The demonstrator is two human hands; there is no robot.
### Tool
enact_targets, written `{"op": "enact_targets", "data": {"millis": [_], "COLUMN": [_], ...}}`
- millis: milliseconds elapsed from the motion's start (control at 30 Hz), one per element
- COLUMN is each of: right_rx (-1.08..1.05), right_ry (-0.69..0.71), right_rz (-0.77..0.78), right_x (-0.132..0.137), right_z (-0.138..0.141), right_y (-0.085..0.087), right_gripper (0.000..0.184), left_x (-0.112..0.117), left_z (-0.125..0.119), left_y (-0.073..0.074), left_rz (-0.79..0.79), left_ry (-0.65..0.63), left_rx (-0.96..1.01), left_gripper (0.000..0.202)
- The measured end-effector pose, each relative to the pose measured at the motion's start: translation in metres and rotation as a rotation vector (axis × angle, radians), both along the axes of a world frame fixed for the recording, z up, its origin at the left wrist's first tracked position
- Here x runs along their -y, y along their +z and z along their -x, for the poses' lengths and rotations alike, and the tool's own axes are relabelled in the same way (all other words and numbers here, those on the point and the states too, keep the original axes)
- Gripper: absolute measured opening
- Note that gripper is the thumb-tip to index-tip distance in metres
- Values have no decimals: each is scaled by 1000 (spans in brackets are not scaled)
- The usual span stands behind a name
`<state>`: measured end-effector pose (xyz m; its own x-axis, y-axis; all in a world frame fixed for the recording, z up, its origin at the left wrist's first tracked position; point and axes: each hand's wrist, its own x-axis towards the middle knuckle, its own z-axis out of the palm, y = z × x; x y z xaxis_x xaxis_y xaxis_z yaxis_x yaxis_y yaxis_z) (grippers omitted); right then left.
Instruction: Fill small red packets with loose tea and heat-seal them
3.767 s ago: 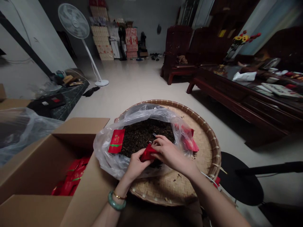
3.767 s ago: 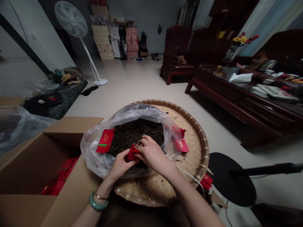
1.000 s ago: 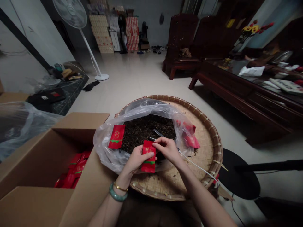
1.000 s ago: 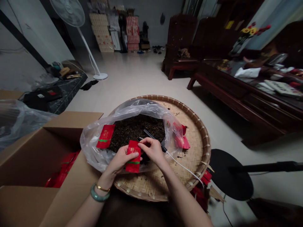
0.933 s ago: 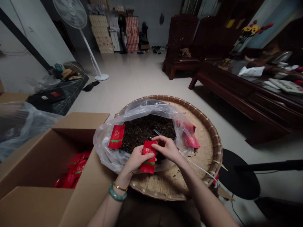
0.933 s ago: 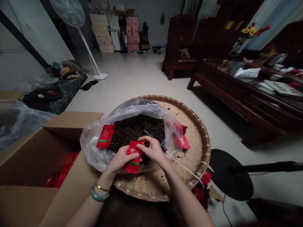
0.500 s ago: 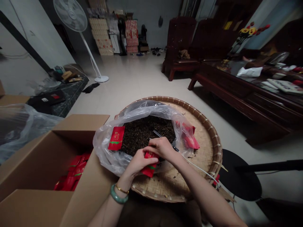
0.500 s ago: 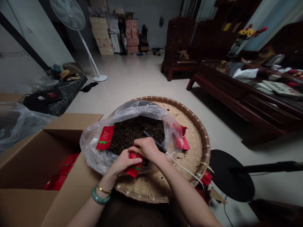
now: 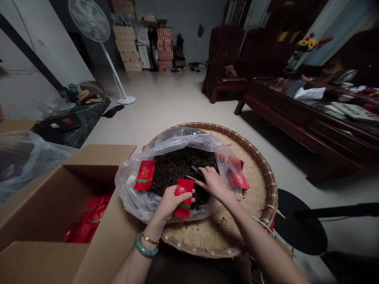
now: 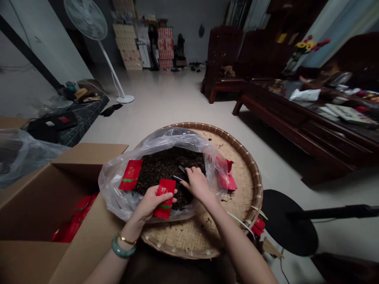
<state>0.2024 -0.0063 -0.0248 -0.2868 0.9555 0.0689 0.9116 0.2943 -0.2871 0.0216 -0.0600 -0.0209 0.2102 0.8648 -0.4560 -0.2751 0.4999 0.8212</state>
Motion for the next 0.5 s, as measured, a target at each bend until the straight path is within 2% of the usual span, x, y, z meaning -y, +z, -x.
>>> {"op": "enact_targets", "data": {"millis": [167, 300, 400, 500], "right_rx": [162, 161, -2, -299], "right_ry": [-19, -28, -49, -11], "right_rz": [2, 21, 23, 25], "right_x": [3, 0, -2, -1], "right_z": [6, 8, -1, -15], "right_y": [-6, -11, -9, 4], "right_gripper": [46, 40, 36, 42], "left_x": [1, 2, 3, 4], "left_z": [1, 3, 6, 8], "left_y": [1, 0, -1, -2], "left_rz": [-37, -63, -63, -66], "left_ry": [24, 22, 34, 34], "left_rx": [2, -14, -30, -38], "left_gripper": [49, 48, 48, 47]}}
